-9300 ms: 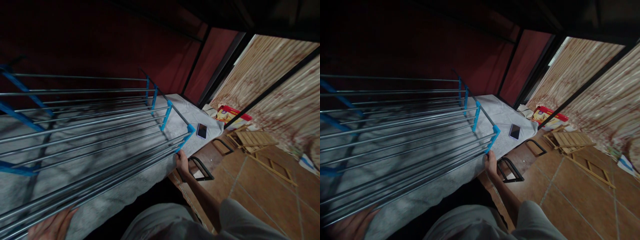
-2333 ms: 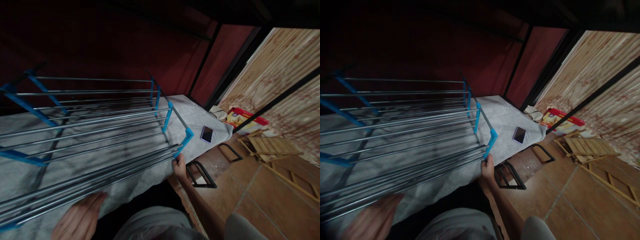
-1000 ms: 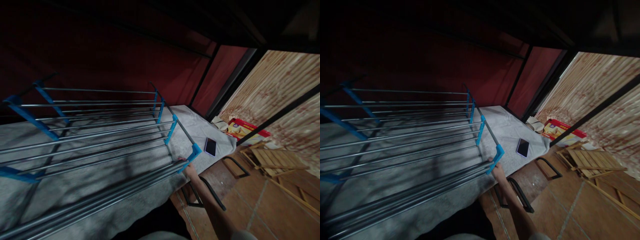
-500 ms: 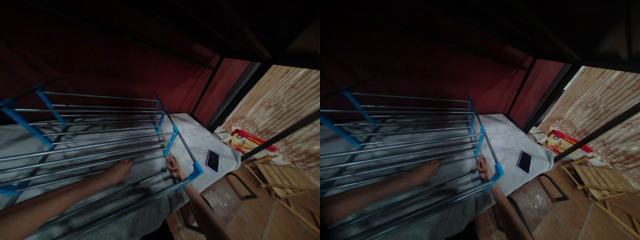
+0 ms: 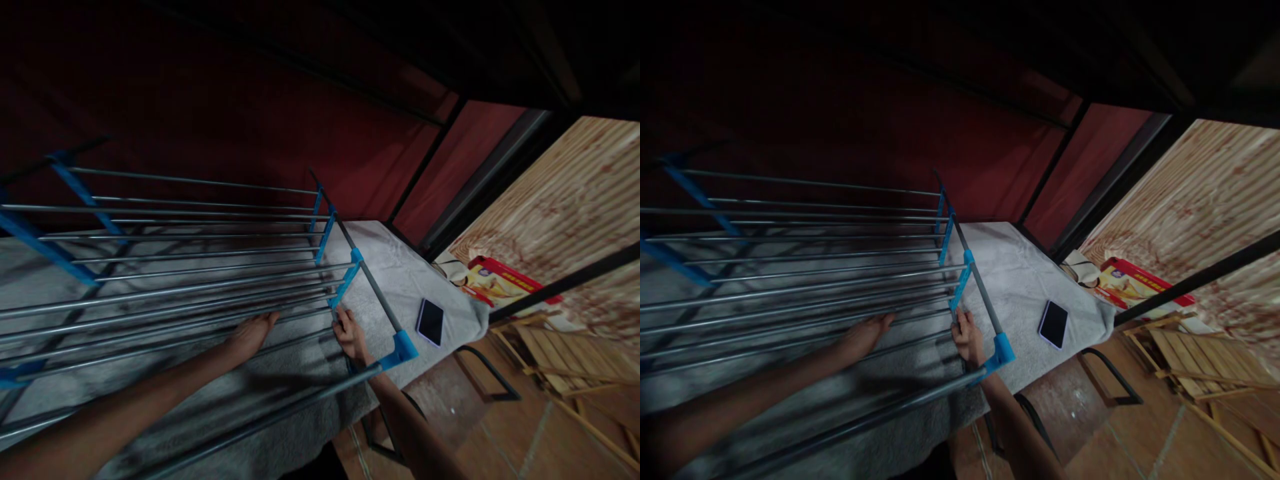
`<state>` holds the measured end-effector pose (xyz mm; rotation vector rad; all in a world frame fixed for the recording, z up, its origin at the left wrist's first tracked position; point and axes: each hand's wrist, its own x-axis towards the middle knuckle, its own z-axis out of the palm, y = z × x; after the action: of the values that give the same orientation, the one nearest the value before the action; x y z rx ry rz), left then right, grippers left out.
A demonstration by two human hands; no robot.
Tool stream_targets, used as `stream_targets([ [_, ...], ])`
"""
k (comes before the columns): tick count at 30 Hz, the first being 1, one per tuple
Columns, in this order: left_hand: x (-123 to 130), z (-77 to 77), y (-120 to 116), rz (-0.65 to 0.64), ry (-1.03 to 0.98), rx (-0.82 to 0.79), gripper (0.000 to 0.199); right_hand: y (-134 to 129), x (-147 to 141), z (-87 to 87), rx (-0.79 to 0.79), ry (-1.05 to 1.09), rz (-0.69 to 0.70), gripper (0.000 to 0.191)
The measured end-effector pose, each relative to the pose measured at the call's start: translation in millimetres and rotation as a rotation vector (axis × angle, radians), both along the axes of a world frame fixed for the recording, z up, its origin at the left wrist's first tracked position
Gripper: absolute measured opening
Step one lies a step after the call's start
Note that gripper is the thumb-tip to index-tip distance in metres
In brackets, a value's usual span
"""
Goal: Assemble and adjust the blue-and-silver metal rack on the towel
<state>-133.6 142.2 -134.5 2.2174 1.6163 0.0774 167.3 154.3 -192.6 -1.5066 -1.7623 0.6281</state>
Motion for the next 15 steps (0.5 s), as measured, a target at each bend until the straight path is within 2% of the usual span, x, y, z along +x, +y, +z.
stream_targets([
  [3,-1.3,0.9,-0.8,0.004,-0.006,-0.018,0.041,0.6,-1.3,7.8,0.0,0.039,0.023,0.049],
  [7,-1.6,9.7,-1.4,-0.032,-0.012,-0.013,0.047,2.4,-2.5,14.0,-0.014,0.004,0.08,0.055],
  [11,-1.3,18.2,-2.7,-0.068,-0.023,0.024,0.061,5.3,-3.6,9.7,-0.009,-0.011,0.095,0.061],
  [15,-3.1,14.0,1.0,-0.063,0.018,-0.019,0.057,8.2,-4.1,2.1,0.015,0.015,0.121,0.064],
])
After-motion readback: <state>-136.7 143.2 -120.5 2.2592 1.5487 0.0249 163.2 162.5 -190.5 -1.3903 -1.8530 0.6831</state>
